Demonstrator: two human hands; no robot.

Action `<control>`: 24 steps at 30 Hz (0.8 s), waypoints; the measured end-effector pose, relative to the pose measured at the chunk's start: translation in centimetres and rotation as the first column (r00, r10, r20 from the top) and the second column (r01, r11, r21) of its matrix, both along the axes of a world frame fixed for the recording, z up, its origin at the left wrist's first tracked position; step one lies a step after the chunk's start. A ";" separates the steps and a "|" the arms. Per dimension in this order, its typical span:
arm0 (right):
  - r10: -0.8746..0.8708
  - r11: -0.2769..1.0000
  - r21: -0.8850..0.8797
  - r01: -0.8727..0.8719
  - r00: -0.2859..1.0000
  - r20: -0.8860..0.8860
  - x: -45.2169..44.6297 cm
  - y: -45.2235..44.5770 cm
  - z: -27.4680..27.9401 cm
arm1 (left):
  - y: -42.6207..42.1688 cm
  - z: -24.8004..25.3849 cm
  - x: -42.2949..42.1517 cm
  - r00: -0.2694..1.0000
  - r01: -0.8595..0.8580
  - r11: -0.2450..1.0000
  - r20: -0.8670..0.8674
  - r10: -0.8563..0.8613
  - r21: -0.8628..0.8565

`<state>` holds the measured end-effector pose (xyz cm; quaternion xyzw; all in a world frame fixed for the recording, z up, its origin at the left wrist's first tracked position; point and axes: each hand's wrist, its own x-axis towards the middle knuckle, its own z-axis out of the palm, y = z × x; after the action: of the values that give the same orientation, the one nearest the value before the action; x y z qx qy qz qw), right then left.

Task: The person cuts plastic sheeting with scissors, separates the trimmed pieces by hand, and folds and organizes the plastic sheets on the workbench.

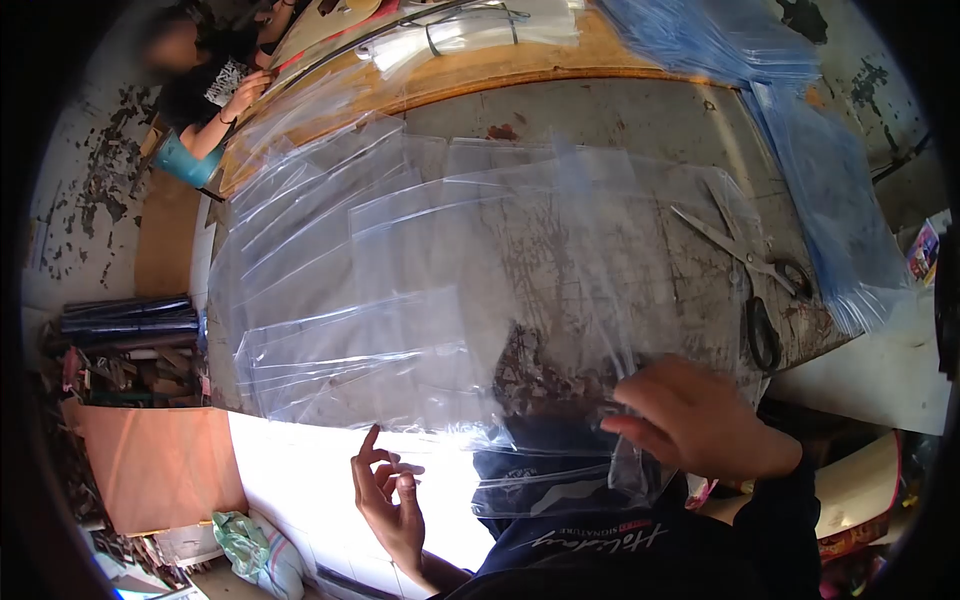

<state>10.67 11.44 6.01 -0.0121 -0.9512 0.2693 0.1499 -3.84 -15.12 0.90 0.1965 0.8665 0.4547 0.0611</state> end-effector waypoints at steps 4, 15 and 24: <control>-0.401 0.865 -0.284 0.415 0.910 0.108 2.7 1.6 0.1 | 2.9 1.3 -0.3 0.991 0.033 0.992 -0.133 -0.017 0.120; -0.718 0.441 -0.604 0.664 0.665 0.206 5.0 2.8 -2.2 | 10.6 3.0 1.1 0.933 0.323 0.576 -0.149 -0.328 0.751; -0.685 0.464 -0.646 0.606 0.708 0.173 4.7 2.7 -2.8 | 11.3 5.4 1.4 0.644 0.765 0.600 -0.245 -0.725 0.234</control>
<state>15.35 14.15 3.23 -0.4081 -0.7040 0.5104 0.2783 -2.46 -3.87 6.33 0.5752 0.6221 0.5069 0.1586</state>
